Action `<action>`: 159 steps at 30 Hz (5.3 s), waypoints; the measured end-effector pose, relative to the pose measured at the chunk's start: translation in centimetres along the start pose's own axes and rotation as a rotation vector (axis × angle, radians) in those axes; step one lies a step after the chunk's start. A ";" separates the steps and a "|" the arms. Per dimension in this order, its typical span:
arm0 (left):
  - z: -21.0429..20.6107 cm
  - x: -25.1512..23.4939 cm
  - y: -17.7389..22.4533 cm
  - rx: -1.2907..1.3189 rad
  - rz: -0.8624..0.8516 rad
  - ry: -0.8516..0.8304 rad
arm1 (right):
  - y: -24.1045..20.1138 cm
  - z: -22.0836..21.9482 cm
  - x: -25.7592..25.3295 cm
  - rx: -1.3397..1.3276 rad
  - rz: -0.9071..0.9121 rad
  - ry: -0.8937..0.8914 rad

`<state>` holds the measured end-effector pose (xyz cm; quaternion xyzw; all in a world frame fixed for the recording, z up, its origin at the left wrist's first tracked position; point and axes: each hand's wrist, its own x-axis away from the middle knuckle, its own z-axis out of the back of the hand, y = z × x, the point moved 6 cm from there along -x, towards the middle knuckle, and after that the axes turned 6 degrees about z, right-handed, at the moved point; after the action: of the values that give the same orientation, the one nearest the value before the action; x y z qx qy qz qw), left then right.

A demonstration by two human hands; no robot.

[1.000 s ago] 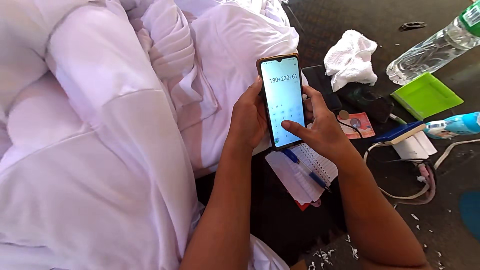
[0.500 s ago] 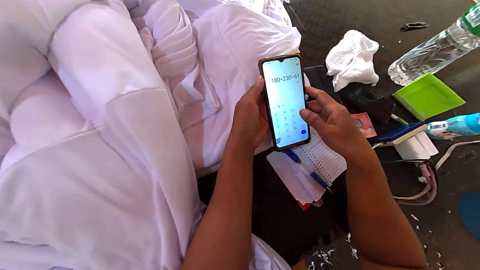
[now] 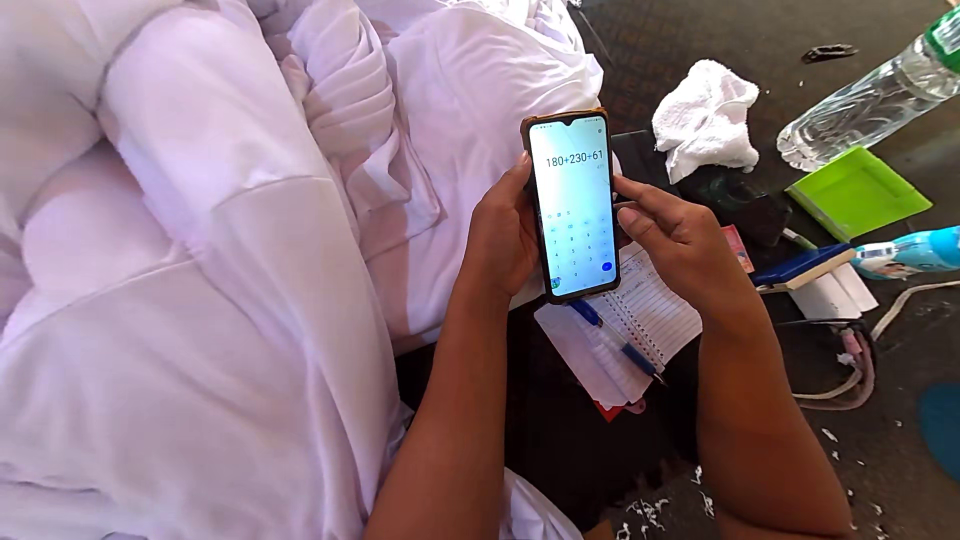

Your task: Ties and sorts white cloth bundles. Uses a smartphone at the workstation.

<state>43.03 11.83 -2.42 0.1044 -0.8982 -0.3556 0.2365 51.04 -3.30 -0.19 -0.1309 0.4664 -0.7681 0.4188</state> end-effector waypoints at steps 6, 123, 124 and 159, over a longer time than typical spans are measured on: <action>0.0 -0.1 -0.1 0.008 -0.002 -0.019 | 0.0 0.0 0.0 0.006 0.000 0.002; -0.1 0.0 -0.1 -0.026 0.023 0.015 | -0.1 -0.4 0.1 0.047 -0.023 -0.040; -0.1 0.0 -0.1 -0.026 0.024 0.014 | 0.0 -0.4 0.1 0.046 -0.012 -0.046; -0.2 0.0 0.0 -0.049 0.010 -0.019 | 0.3 -0.8 0.1 0.049 0.036 -0.201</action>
<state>43.16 11.71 -2.33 0.0907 -0.8920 -0.3771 0.2322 50.65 -2.91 -0.89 -0.1887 0.4054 -0.7545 0.4803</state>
